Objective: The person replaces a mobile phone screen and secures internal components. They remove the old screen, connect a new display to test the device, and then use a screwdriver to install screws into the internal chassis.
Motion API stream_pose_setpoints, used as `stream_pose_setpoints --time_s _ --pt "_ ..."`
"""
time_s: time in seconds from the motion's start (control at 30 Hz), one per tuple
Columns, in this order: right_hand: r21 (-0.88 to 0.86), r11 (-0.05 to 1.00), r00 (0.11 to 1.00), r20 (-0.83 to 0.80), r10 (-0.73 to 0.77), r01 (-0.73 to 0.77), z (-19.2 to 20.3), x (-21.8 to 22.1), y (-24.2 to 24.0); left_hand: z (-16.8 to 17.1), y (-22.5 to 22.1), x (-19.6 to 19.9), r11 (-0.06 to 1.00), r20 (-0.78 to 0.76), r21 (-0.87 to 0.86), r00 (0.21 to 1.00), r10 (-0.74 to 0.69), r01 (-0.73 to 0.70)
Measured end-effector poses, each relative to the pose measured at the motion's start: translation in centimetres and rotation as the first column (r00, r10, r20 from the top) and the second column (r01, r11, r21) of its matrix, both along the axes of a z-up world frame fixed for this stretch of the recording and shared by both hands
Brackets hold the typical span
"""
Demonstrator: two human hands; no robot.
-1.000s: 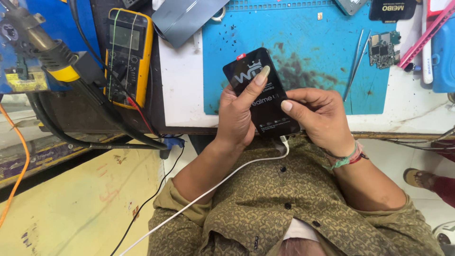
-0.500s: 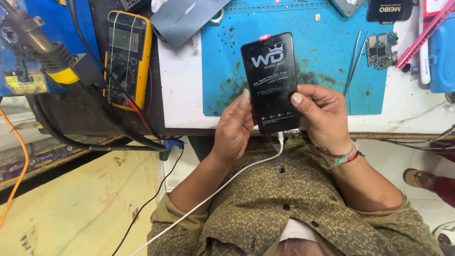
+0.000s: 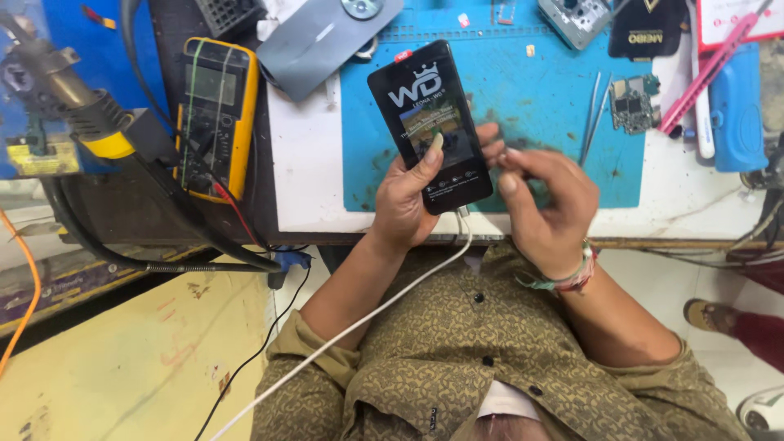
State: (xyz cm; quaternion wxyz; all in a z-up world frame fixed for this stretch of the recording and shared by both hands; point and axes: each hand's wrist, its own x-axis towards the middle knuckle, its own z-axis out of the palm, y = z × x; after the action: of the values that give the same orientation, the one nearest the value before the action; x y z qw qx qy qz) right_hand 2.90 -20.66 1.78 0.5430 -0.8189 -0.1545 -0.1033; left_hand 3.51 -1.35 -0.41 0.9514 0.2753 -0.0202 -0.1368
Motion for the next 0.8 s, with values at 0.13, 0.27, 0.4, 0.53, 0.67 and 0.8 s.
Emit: stream_pose_setpoints --time_s 0.13,0.27,0.4,0.53,0.67,0.8 --pt "-0.267 0.964 0.927 0.360 0.106 -0.006 0.2 0.4 -0.6 -0.7 0.1 -0.3 0.977 0.007 -0.215 1.000 -0.003 0.004" --pt "-0.364 0.921 0.845 0.443 0.300 -0.137 -0.2 0.7 -0.5 -1.5 0.1 -0.7 0.949 0.073 -0.314 0.997 -0.011 0.033" --pt "-0.525 0.838 0.800 0.435 0.413 -0.147 -0.6 2.0 1.0 -2.1 0.0 -1.2 0.987 -0.130 -0.159 0.991 -0.027 0.007" --pt "-0.579 0.815 0.938 0.297 0.178 0.029 -0.6 3.5 0.4 -2.0 0.1 -1.4 0.989 -0.084 -0.134 0.994 -0.071 0.060" --pt "-0.401 0.915 0.927 0.327 0.186 -0.042 -0.7 3.0 -0.7 -1.4 0.1 -0.8 0.983 0.022 -0.168 0.997 -0.073 0.076" --pt "-0.419 0.896 0.859 0.396 0.325 -0.146 -1.5 2.2 -0.6 -1.6 0.3 -1.0 0.963 -0.059 -0.259 0.994 -0.092 0.074"
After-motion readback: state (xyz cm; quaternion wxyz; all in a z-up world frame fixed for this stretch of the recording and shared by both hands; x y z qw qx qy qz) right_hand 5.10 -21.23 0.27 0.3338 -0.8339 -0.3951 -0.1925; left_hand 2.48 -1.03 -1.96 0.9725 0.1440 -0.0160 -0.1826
